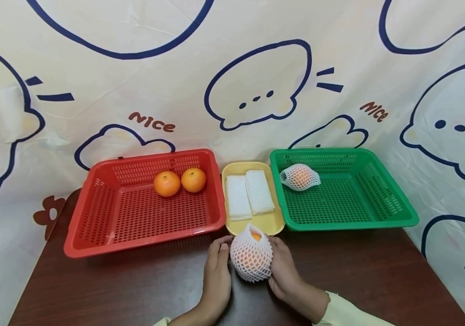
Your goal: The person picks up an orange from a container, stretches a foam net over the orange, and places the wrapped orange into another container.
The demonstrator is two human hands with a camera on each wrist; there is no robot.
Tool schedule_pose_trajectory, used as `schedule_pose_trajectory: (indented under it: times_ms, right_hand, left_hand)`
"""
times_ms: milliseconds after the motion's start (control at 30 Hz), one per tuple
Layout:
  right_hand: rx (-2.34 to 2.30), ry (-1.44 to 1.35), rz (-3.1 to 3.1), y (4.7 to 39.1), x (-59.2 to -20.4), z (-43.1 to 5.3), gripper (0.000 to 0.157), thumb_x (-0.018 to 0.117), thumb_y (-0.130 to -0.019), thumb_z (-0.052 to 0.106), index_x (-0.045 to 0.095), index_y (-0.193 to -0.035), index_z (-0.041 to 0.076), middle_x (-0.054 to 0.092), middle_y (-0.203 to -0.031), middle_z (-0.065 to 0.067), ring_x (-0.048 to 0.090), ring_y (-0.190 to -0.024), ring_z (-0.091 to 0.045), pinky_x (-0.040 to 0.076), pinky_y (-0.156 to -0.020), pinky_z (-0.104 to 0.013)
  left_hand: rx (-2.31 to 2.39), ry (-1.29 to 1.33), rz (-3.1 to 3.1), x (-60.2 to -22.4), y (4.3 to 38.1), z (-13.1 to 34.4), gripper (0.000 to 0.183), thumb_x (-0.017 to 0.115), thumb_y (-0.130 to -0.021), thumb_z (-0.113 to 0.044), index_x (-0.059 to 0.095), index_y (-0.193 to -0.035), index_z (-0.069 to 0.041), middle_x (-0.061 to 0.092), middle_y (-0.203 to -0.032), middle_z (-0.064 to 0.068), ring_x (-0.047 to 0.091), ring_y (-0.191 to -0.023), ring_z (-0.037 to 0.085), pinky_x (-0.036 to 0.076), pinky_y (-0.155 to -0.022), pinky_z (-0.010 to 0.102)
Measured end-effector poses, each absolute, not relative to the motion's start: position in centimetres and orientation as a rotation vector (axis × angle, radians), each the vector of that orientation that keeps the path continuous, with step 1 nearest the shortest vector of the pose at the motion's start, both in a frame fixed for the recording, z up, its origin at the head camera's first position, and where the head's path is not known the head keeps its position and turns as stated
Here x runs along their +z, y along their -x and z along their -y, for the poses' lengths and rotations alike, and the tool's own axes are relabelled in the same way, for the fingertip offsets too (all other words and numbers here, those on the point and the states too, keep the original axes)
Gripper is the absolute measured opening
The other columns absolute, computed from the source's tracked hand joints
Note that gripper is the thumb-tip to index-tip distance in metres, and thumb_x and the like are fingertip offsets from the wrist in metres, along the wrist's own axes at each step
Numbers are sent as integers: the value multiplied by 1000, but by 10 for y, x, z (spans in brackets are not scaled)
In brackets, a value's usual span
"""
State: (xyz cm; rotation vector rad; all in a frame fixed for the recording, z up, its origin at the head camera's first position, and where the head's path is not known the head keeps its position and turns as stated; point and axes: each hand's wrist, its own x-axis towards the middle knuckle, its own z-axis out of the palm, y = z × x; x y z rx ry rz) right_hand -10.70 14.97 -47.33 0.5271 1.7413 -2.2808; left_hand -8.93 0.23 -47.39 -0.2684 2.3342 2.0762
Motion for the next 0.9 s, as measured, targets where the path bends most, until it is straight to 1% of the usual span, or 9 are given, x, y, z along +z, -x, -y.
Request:
schedule_pose_trajectory:
  times_ms: [67, 133, 233, 300, 367, 500, 667, 800, 900]
  right_hand:
    - [-2281, -528, -1733, 107, -474, -151, 35, 39, -112, 27, 43, -130, -3, 57, -123, -13, 63, -105, -13, 57, -87, -24]
    - [-2277, -525, -1726, 106, -474, -152, 37, 39, -112, 28, 42, -131, -3, 57, -124, -14, 63, -106, -12, 57, -87, -24]
    - [-2269, -506, -1710, 106, -474, -152, 38, 38, -112, 27, 40, -134, -3, 55, -127, -15, 62, -108, -13, 57, -89, -25]
    - [-2266, -486, -1702, 107, -473, -152, 37, 36, -112, 26, 40, -135, -3, 54, -128, -15, 62, -109, -13, 57, -90, -25]
    - [-2265, -458, -1689, 108, -473, -152, 37, 34, -112, 25, 40, -135, -4, 54, -129, -16, 62, -111, -14, 57, -92, -26]
    - [-2204, -389, -1671, 106, -471, -156, 46, 30, -112, 27, 38, -146, -3, 52, -140, -17, 58, -119, -13, 54, -98, -27]
    - [-2035, -317, -1751, 106, -469, -160, 56, 31, -112, 38, 38, -154, 2, 53, -146, -15, 59, -120, -15, 53, -96, -30]
    - [-1945, -307, -1883, 107, -465, -163, 52, 38, -110, 38, 47, -149, 3, 55, -144, -12, 55, -124, -17, 47, -101, -34]
    - [-1950, -268, -1961, 106, -459, -166, 42, 49, -106, 24, 54, -141, 1, 59, -138, -12, 54, -123, -18, 45, -102, -34]
  left_hand:
    - [2074, 145, -2356, -470, 87, 2, 31, 44, -110, -25, 60, -135, -16, 60, -136, 3, 54, -127, 20, 44, -105, 31]
    - [2070, -6, -2354, -467, 84, 6, 37, 53, -107, -25, 55, -143, -20, 58, -141, 1, 53, -129, 20, 44, -107, 29]
    - [1986, -197, -2372, -462, 80, 8, 62, 70, -97, -27, 43, -152, -27, 51, -145, -4, 50, -131, 17, 43, -110, 28]
    - [1920, -248, -2404, -460, 80, 8, 77, 79, -90, -32, 38, -155, -30, 47, -145, -5, 48, -131, 16, 41, -112, 29]
    - [1876, -245, -2434, -458, 80, 8, 85, 85, -84, -36, 37, -155, -30, 47, -143, -5, 49, -130, 15, 42, -112, 30]
    - [1902, -221, -2444, -457, 81, 7, 84, 89, -81, -35, 42, -151, -29, 49, -139, -3, 51, -127, 18, 44, -109, 31]
    - [2007, -221, -2413, -453, 82, 9, 82, 92, -77, -28, 47, -147, -28, 53, -138, -2, 54, -125, 19, 50, -106, 31]
    - [2076, -223, -2370, -450, 84, 12, 79, 91, -79, -22, 49, -145, -28, 56, -139, 0, 57, -123, 19, 54, -101, 31]
    - [2132, -210, -2299, -448, 84, 15, 77, 89, -80, -19, 50, -146, -27, 58, -140, 2, 59, -122, 16, 53, -101, 26]
